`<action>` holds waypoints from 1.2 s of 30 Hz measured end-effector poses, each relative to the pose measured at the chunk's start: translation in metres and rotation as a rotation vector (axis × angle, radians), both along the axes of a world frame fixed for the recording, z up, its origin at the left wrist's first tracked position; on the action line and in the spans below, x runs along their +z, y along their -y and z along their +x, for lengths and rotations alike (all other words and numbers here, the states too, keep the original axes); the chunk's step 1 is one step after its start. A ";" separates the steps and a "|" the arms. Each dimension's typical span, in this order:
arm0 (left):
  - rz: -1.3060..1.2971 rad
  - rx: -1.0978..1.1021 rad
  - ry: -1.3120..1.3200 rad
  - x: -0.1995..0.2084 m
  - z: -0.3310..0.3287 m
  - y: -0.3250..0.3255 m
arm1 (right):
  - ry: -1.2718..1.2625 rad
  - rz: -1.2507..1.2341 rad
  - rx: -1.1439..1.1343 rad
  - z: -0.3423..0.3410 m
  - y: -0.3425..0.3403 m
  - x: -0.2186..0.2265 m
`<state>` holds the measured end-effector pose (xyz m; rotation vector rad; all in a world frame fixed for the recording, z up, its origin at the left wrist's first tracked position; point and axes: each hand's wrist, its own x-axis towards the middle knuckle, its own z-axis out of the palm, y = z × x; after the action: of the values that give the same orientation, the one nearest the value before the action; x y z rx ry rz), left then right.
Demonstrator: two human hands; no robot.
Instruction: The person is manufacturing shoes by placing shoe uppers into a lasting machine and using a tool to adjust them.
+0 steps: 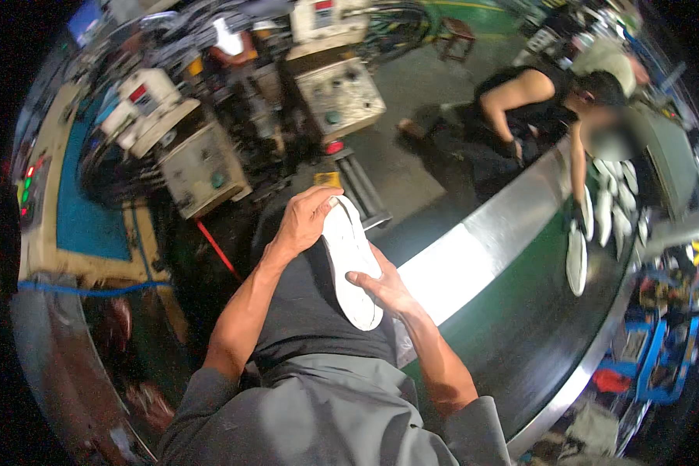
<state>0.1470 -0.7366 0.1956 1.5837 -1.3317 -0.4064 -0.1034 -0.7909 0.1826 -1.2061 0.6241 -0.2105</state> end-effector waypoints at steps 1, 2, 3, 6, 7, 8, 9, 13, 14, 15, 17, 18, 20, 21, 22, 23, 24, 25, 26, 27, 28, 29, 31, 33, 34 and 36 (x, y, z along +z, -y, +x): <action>0.000 0.090 -0.004 -0.002 0.006 -0.016 | -0.026 -0.022 0.062 0.013 -0.002 0.001; 0.011 0.126 -0.006 -0.005 0.011 -0.031 | -0.027 -0.013 0.098 0.026 -0.003 0.000; 0.027 0.186 -0.007 -0.010 0.015 -0.043 | -0.066 -0.144 0.159 0.042 -0.003 0.003; 0.014 0.227 -0.089 -0.029 0.018 -0.064 | -0.087 -0.430 0.199 0.084 -0.002 -0.004; -0.023 0.201 -0.153 -0.035 0.020 -0.067 | -0.126 -0.455 0.245 0.100 0.003 -0.006; -0.024 0.205 -0.161 -0.042 0.021 -0.068 | -0.167 -0.480 0.287 0.111 0.007 -0.008; -0.009 0.205 -0.261 -0.050 0.021 -0.068 | -0.173 -0.488 0.312 0.117 0.010 -0.013; 0.005 0.263 -0.397 -0.073 0.009 -0.064 | -0.217 -0.508 0.226 0.117 0.001 -0.031; -0.013 0.302 -0.390 -0.076 0.006 -0.063 | -0.224 -0.501 0.224 0.117 0.000 -0.030; -0.017 0.307 -0.371 -0.077 0.004 -0.062 | -0.198 -0.540 0.209 0.115 -0.001 -0.027; -0.033 0.316 -0.376 -0.076 -0.003 -0.059 | -0.147 -0.557 0.185 0.113 0.000 -0.026; -0.061 0.341 -0.368 -0.076 -0.004 -0.057 | -0.143 -0.559 0.181 0.114 0.002 -0.026; -0.034 0.331 -0.388 -0.081 -0.005 -0.051 | -0.199 -0.520 0.191 0.113 0.004 -0.021; -0.010 0.327 -0.410 -0.086 -0.005 -0.045 | -0.216 -0.553 0.187 0.109 0.007 -0.020; 0.011 0.303 -0.360 -0.089 -0.005 -0.036 | -0.230 -0.591 0.179 0.102 0.011 -0.019; 0.064 0.311 -0.384 -0.093 -0.005 -0.030 | -0.207 -0.741 0.173 0.088 0.009 -0.024; 0.118 0.326 -0.409 -0.096 -0.003 -0.026 | -0.106 -0.923 0.165 0.065 0.000 -0.027; 0.098 0.380 -0.287 -0.095 0.003 -0.031 | -0.275 -1.002 0.287 0.052 -0.021 -0.003; 0.142 0.422 -0.240 -0.097 0.010 -0.035 | -0.370 -1.177 0.428 0.040 -0.040 0.027; 0.133 0.461 -0.208 -0.101 0.015 -0.034 | -0.404 -1.329 0.491 0.027 -0.054 0.039; 0.126 0.489 -0.181 -0.100 0.018 -0.030 | -0.429 -1.400 0.499 0.018 -0.057 0.035; 0.112 0.489 -0.173 -0.099 0.020 -0.031 | -0.430 -1.349 0.468 0.012 -0.059 0.029; 0.169 0.435 -0.163 -0.091 0.020 -0.035 | -0.435 -1.289 0.427 0.006 -0.057 0.020; 0.171 0.423 -0.137 -0.087 0.021 -0.035 | -0.373 -1.360 0.427 0.006 -0.051 0.014; 0.176 0.417 -0.119 -0.086 0.025 -0.035 | -0.367 -1.367 0.423 0.005 -0.048 0.013; 0.210 0.340 -0.088 -0.087 0.044 -0.037 | -0.279 -1.299 0.363 0.004 -0.039 0.012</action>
<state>0.1915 -0.6996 0.1089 1.9040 -0.9526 -0.4083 -0.0996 -0.7518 0.1948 -2.6073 0.4663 -0.1266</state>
